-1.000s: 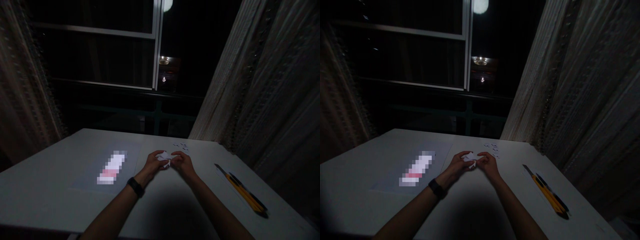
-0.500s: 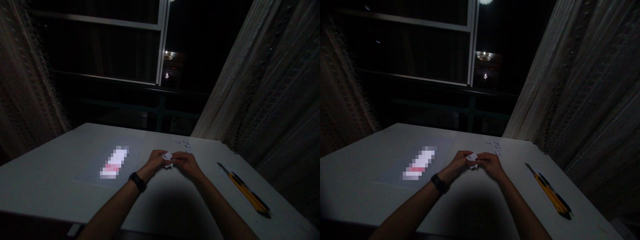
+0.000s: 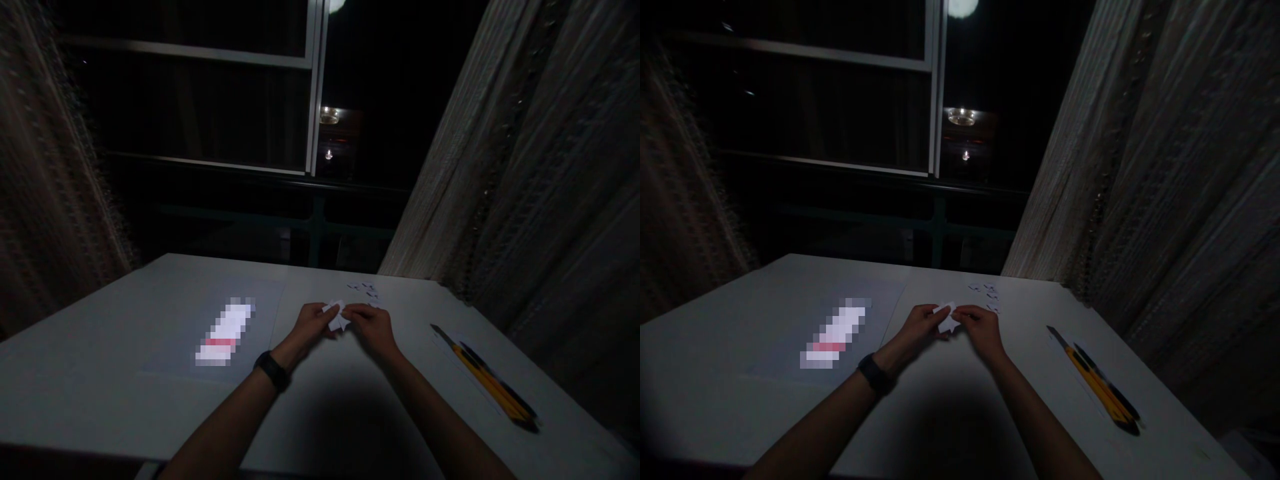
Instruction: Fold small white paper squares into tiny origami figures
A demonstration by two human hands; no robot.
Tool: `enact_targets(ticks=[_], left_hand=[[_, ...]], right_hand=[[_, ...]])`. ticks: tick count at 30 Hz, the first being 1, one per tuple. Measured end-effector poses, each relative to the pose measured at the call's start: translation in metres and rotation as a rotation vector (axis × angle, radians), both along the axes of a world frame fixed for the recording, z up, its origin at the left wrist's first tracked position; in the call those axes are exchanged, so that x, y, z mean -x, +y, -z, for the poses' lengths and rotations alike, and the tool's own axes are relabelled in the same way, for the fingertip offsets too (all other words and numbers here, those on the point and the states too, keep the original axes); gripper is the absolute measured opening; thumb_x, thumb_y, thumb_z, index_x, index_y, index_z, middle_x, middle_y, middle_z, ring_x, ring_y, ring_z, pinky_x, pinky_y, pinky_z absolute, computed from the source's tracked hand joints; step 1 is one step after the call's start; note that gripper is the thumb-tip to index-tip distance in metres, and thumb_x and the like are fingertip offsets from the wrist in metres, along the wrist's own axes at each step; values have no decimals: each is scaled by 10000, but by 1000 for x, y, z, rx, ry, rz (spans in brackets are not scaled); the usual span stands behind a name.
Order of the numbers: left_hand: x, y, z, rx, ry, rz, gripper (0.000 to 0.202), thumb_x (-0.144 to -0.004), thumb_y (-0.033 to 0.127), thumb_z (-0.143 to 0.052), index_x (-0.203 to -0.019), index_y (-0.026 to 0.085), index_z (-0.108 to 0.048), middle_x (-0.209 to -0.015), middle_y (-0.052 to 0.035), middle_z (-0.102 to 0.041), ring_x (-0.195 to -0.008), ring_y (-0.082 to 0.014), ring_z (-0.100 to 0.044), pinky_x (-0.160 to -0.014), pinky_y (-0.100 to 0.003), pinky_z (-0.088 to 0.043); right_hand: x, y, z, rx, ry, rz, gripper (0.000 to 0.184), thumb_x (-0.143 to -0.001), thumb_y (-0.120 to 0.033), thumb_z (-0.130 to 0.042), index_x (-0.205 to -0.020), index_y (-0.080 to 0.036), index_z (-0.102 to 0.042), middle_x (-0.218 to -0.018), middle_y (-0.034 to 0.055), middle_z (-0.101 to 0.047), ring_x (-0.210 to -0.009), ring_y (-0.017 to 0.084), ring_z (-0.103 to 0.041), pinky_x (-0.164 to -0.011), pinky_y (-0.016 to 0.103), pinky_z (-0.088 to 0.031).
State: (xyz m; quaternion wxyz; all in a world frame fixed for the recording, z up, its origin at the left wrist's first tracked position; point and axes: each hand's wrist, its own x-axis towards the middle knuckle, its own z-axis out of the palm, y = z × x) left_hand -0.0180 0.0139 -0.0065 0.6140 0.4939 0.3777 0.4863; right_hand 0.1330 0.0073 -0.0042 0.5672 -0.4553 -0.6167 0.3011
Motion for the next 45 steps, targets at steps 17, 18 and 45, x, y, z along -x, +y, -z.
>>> enact_targets(ticks=[17,18,45], left_hand=[[-6,2,4,-219,213,-210,340,-632,448,-648,-597,111,-624,-490,-22,-542,-466,-113,-485,-418,-203,-328],[-7,2,5,-244,254,-228,336,-639,448,-638,-584,118,-619,-477,-13,-525,-464,-109,-469,-420,-203,-312],[-5,-1,-2,-347,552,-195,364,-576,465,-654,-561,102,-635,-501,-5,-530,-489,-100,-433,-455,-208,-278]], right_hand=[[-2,3,1,39,57,-12,97,-600,-283,-695,-635,-193,-702,-688,41,-697,-672,209,-630,-683,346,-481],[-2,3,2,41,70,3,102,-596,-288,-696,-624,-189,-698,-673,41,-694,-657,207,-625,-669,342,-479],[2,-6,2,-13,13,35,57,-627,-221,-624,-619,-177,-659,-647,38,-667,-658,194,-610,-674,319,-463]])
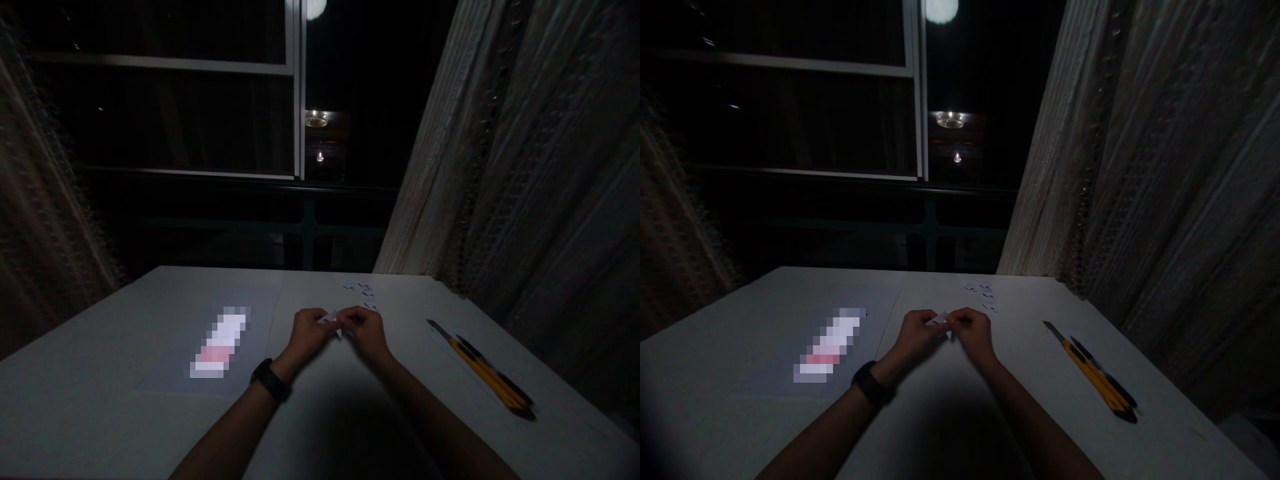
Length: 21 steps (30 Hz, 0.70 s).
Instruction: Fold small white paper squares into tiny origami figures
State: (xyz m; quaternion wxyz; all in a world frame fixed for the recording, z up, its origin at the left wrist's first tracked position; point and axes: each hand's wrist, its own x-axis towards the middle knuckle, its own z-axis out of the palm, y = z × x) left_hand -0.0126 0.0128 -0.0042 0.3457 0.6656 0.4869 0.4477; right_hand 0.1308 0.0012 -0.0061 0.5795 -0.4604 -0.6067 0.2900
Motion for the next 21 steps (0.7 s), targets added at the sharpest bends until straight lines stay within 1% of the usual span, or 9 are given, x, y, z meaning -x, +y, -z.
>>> enact_targets(ticks=[5,9,14,17,21], left_hand=[[-1,2,4,65,-84,2,367,-538,451,-695,-524,95,-607,-477,-7,-508,-455,-86,-407,-428,-204,-257],[-3,0,1,101,-149,-3,338,-529,414,-708,-510,96,-597,-476,-13,-517,-442,-82,-414,-420,-203,-257],[-4,-3,-2,156,-195,30,304,-513,368,-717,-490,90,-596,-459,-14,-511,-421,-75,-404,-413,-204,-258],[-3,-3,-1,199,-218,50,282,-516,345,-715,-488,92,-595,-456,-17,-517,-417,-75,-409,-412,-203,-259],[-3,-3,0,216,-270,66,275,-487,331,-732,-476,99,-585,-461,-13,-527,-423,-79,-431,-422,-205,-276]], right_hand=[[4,2,3,85,139,20,41,-569,-208,-661,-568,-171,-644,-586,29,-651,-599,180,-594,-622,306,-456],[5,2,6,110,220,14,80,-549,-215,-685,-566,-164,-626,-573,25,-639,-568,165,-578,-586,292,-447],[5,5,6,105,197,21,116,-542,-220,-694,-525,-166,-592,-528,10,-611,-530,152,-557,-553,279,-432],[4,5,4,91,160,-1,124,-554,-224,-692,-526,-170,-584,-519,4,-607,-527,151,-558,-547,274,-433],[2,4,4,88,118,-26,130,-575,-226,-686,-536,-169,-576,-529,4,-613,-535,150,-569,-558,271,-439]])
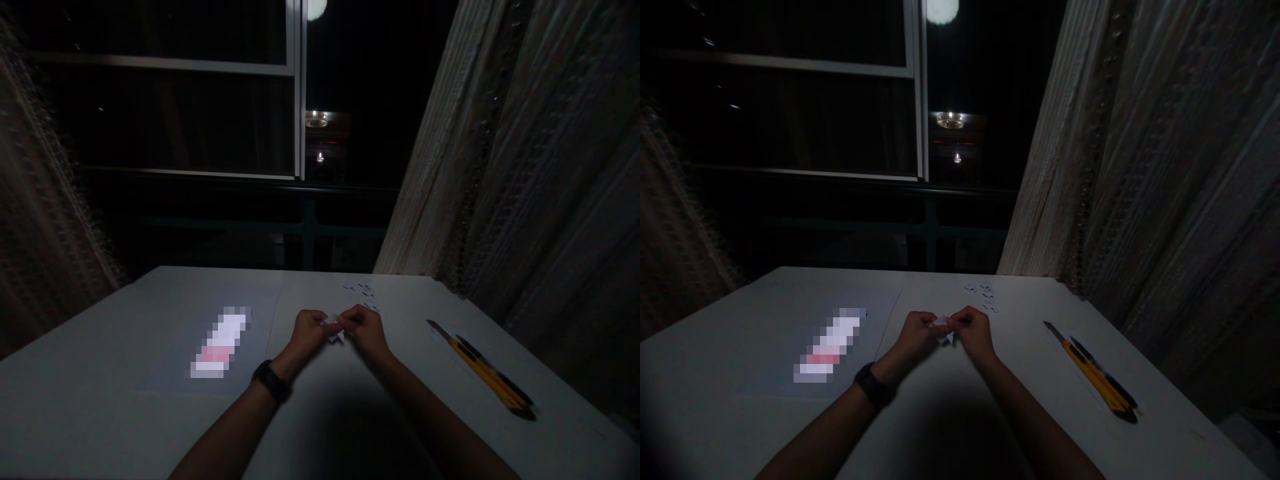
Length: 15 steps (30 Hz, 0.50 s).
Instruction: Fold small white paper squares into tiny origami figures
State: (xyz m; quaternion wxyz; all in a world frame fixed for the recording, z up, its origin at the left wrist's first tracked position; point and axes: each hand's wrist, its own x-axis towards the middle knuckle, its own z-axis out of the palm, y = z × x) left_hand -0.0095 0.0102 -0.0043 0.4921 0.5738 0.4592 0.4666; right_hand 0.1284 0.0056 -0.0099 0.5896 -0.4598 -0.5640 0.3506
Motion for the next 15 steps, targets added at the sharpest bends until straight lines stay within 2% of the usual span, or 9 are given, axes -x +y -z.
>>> enact_targets(ticks=[3,5,8,10,15], left_hand=[[0,1,1,3,-8,-19,270,-488,328,-732,-478,101,-588,-450,-6,-522,-418,-80,-435,-427,-207,-283],[1,2,3,-6,-1,-24,261,-498,322,-728,-491,97,-596,-457,-15,-533,-429,-87,-449,-433,-210,-290],[1,4,5,-18,15,-10,266,-508,325,-721,-500,88,-602,-466,-30,-545,-436,-95,-455,-431,-213,-291],[0,4,7,-33,45,-13,278,-512,340,-717,-499,88,-601,-465,-29,-545,-433,-94,-453,-427,-213,-292],[-3,2,8,-96,136,0,261,-523,339,-710,-568,99,-618,-538,-32,-595,-488,-118,-515,-445,-207,-337]], right_hand=[[0,-1,0,-9,-7,9,140,-589,-241,-684,-557,-169,-568,-541,3,-613,-541,150,-573,-551,266,-442],[1,-1,-1,-19,17,-12,155,-584,-245,-691,-659,-176,-574,-554,-10,-615,-544,150,-581,-545,262,-447],[1,-2,-3,-43,43,-91,299,-583,-254,-693,-835,-202,-541,-551,-42,-607,-531,147,-585,-527,252,-451],[0,-2,-5,-54,34,-105,313,-578,-258,-691,-834,-209,-518,-514,-62,-574,-487,134,-561,-486,235,-433],[-4,-1,-5,-49,-2,-35,280,-569,-232,-672,-764,-209,-473,-471,-82,-514,-418,109,-496,-419,206,-376]])
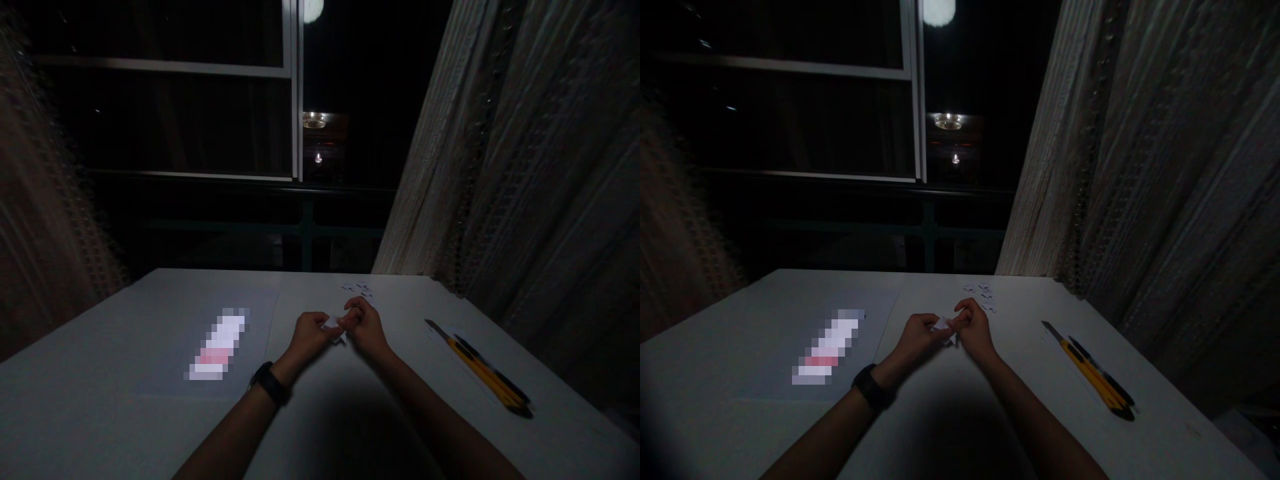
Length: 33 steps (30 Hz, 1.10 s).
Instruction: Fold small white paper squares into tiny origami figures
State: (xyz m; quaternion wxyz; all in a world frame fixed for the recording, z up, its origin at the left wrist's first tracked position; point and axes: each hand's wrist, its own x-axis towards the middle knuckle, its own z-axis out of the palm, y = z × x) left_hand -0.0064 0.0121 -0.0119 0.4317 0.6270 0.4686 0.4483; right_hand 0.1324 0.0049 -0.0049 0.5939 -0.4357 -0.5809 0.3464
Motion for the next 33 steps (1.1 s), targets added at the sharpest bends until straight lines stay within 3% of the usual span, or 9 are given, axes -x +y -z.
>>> enact_targets(ticks=[6,12,18,23,29,33], left_hand=[[-2,0,0,41,-127,9,395,-477,176,-732,-852,120,-621,-625,-41,-651,-514,-134,-577,-471,-211,-402],[0,-1,-8,43,-145,-31,399,-461,198,-750,-832,110,-631,-476,26,-561,-400,-89,-496,-400,-186,-337],[2,-3,-11,102,-204,-2,409,-446,149,-736,-842,101,-641,-416,51,-503,-359,-60,-428,-383,-174,-283],[2,-4,-9,144,-319,36,392,-424,116,-733,-808,96,-656,-371,91,-408,-336,-41,-373,-389,-180,-286],[-1,-5,-10,166,-479,-77,320,-422,206,-772,-699,94,-654,-586,-40,-624,-516,-125,-559,-498,-230,-408],[3,-4,-8,198,-559,-38,310,-469,240,-773,-718,104,-649,-666,-57,-645,-572,-127,-575,-530,-227,-423]], right_hand=[[-3,2,5,-9,-81,77,235,-596,-205,-649,-762,-202,-484,-529,-64,-533,-468,109,-516,-453,203,-380],[-3,-2,0,-23,-170,-21,200,-603,-179,-630,-777,-195,-533,-557,-47,-583,-539,140,-574,-549,244,-431],[-1,-4,-4,-44,-213,-6,172,-587,-180,-643,-745,-191,-576,-642,-10,-618,-655,174,-600,-648,288,-455],[1,-5,-3,-18,-165,-37,188,-610,-190,-649,-778,-198,-566,-575,-31,-576,-580,161,-588,-578,274,-459],[-3,-1,-1,-76,-171,-70,424,-594,-274,-696,-987,-208,-551,-833,22,-623,-755,166,-580,-693,298,-469],[1,-3,6,-31,-205,-9,362,-608,-283,-678,-950,-209,-582,-688,-23,-569,-635,139,-558,-612,278,-462]])
